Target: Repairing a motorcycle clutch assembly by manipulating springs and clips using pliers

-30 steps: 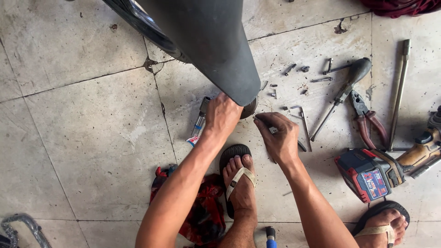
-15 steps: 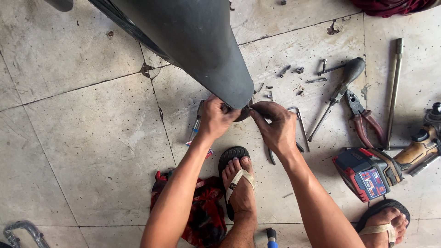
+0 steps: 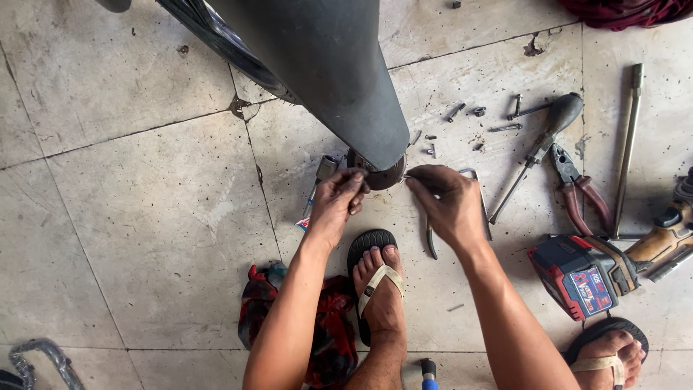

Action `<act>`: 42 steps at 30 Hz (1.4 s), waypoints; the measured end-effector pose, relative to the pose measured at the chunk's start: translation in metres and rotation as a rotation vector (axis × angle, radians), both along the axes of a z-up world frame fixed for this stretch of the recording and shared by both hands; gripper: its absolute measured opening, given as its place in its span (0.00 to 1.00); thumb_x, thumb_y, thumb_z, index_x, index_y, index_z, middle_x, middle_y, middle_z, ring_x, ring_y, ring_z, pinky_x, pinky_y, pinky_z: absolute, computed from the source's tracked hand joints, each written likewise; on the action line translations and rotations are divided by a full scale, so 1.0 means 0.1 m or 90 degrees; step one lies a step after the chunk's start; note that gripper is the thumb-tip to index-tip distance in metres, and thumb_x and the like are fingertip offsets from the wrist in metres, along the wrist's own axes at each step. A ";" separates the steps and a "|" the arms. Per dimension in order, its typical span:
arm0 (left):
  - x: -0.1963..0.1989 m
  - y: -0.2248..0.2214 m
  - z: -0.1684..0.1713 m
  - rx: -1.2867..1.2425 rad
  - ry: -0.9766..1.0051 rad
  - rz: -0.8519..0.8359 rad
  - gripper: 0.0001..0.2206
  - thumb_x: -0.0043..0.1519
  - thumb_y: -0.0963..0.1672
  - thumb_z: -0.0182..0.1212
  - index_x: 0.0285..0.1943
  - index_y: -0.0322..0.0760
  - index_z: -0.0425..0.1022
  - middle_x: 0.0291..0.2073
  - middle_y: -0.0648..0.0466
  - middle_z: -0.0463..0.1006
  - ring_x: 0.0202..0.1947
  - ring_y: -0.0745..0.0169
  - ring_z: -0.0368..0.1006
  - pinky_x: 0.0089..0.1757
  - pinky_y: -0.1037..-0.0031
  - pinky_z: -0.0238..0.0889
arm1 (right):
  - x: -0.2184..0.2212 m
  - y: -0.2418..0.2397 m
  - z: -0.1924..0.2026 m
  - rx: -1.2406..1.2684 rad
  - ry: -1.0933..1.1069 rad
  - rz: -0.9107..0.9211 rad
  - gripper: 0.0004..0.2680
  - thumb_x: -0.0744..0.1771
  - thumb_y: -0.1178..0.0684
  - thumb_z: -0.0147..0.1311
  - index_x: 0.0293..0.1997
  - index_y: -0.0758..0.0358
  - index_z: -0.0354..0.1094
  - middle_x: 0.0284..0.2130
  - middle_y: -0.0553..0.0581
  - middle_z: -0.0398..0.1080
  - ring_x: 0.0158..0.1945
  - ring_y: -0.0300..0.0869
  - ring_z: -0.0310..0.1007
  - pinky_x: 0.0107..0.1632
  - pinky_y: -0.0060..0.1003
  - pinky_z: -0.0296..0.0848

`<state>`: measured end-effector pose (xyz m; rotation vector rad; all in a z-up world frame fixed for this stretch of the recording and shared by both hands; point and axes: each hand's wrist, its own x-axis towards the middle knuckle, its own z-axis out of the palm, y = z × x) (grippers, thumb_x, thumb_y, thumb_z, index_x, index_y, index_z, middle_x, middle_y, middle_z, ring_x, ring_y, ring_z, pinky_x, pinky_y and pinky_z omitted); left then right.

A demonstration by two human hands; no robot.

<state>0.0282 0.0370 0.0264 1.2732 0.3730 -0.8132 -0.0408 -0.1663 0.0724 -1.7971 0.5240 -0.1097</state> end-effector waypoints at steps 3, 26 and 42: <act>-0.11 0.16 -0.09 0.144 -0.086 0.000 0.09 0.68 0.44 0.60 0.52 0.33 0.76 0.30 0.50 0.76 0.25 0.72 0.66 0.26 0.84 0.61 | -0.15 -0.17 -0.08 -0.051 0.064 -0.003 0.05 0.65 0.58 0.65 0.42 0.65 0.79 0.30 0.65 0.78 0.38 0.54 0.81 0.39 0.47 0.77; -0.75 -0.46 -0.24 0.366 -0.545 -0.388 0.06 0.64 0.41 0.61 0.49 0.38 0.76 0.37 0.46 0.80 0.41 0.40 0.79 0.42 0.56 0.73 | -0.70 -0.12 -0.28 -0.082 0.071 0.022 0.05 0.63 0.59 0.64 0.40 0.56 0.80 0.34 0.57 0.79 0.37 0.50 0.81 0.38 0.41 0.78; -0.53 -0.40 0.16 0.252 -0.552 -0.318 0.05 0.65 0.42 0.61 0.45 0.41 0.81 0.35 0.48 0.80 0.41 0.41 0.78 0.45 0.59 0.71 | -0.52 -0.04 -0.06 -0.134 0.057 0.100 0.04 0.64 0.59 0.63 0.40 0.58 0.80 0.36 0.60 0.79 0.38 0.55 0.81 0.39 0.45 0.78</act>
